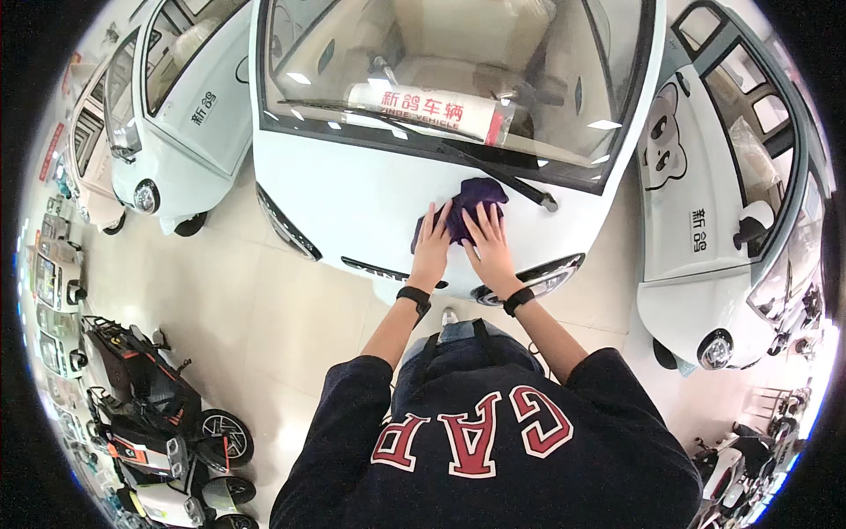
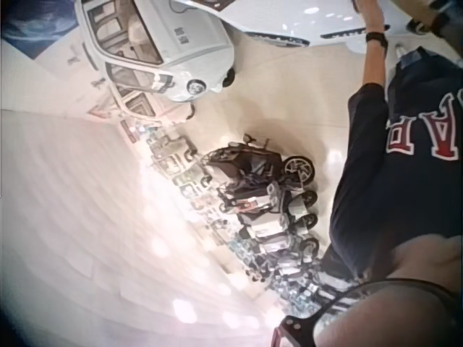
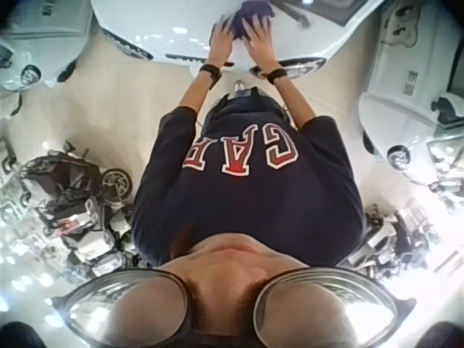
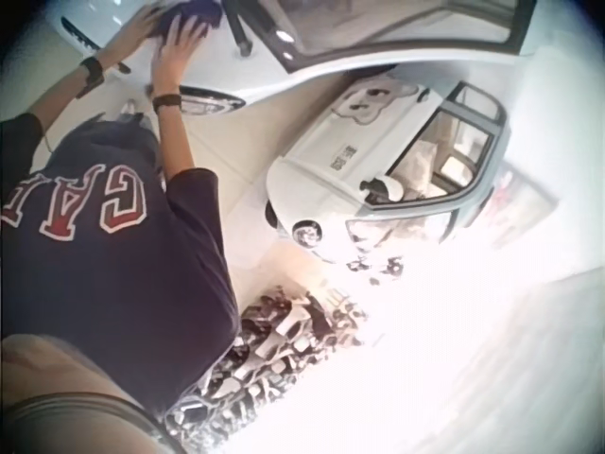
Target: Cleaning the exterior surfaces of a white electric micro-car using a purple cloth.
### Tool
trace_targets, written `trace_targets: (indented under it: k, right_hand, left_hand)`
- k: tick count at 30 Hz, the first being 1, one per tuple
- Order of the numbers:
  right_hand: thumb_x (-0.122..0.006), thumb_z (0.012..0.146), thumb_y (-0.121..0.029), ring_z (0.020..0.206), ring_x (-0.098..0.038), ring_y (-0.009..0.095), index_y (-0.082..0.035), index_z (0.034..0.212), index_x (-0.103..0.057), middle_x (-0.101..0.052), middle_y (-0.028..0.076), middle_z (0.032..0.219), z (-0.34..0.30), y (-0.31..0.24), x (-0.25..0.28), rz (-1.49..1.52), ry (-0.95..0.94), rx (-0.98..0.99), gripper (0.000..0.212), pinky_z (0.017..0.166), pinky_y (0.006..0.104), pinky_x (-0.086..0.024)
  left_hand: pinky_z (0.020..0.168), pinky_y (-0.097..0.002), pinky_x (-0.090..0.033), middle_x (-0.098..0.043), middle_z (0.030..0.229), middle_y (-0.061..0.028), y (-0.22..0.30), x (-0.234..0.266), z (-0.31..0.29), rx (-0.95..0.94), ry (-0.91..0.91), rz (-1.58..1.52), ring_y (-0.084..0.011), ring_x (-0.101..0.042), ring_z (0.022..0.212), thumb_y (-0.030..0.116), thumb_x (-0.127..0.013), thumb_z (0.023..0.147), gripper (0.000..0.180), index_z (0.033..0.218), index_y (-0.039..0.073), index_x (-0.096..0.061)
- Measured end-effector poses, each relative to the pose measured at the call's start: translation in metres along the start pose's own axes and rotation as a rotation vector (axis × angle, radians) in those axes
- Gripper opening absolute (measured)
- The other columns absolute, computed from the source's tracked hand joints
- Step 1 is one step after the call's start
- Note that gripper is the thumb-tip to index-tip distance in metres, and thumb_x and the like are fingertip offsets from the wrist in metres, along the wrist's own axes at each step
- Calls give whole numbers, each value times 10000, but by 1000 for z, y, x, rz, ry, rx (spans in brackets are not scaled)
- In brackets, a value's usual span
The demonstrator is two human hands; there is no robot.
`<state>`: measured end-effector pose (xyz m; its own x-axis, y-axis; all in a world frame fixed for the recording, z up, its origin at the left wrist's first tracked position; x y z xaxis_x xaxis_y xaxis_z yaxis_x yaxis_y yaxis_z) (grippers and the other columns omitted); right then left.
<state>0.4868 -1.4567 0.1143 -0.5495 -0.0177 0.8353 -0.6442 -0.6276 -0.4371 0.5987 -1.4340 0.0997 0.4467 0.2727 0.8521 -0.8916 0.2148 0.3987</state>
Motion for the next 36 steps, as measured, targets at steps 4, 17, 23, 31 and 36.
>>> trace_targets:
  k: [4,17,23,31,36]
  right_hand:
    - [-569,946,-226,1425,-274,395,-183,1525,-332,-312,110,1561,22,0,-40,-5,-88,68,626,1186,573,-148]
    - [-534,964,-260,1406,-290,389,-182,1500,-376,-320,130,1548,141,-55,-77,66,-99,149,564,1195,560,-114]
    - [-517,966,-261,1449,-213,386,-182,1513,-355,-263,131,1582,130,-70,-96,5,-165,92,576,1200,563,-68]
    - [-539,970,-282,1412,-260,419,-208,1530,-312,-274,136,1563,155,-135,-160,-44,-219,97,608,1189,595,-91]
    - [-538,972,-288,1419,-256,407,-215,1527,-321,-281,132,1566,200,-190,-211,-10,-226,219,600,1192,576,-93]
  left_hand:
    - [1198,-468,-263,-183,1616,-112,-32,-22,-27,120,-84,30,-374,-119,1498,-93,-497,832,365,1193,-77,-551]
    - [1197,-528,-209,-128,1610,-207,-124,30,23,258,57,-57,-436,-92,1484,-78,-514,824,734,1507,-12,-252]
    - [1194,-559,-181,-108,1606,-234,-138,24,-3,171,44,-178,-463,-84,1477,-43,-540,836,729,1497,-27,-234]
    - [1207,-459,-234,-158,1595,-228,-229,57,-38,77,-86,-45,-385,-119,1496,-49,-558,816,776,1506,-28,-205]
    - [1217,-463,-205,-176,1586,-244,-302,100,-54,146,-103,15,-372,-130,1496,-53,-526,836,652,1448,-70,-302]
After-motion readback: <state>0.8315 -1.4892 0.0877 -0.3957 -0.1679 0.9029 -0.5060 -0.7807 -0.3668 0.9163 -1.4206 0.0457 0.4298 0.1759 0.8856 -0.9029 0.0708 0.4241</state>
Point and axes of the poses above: each hand's wrist, its own z-axis towards the middle knuckle, its own x-axis out of the back of the hand, y = z × x, the point moved 8 cm from there along z, towards the middle knuckle
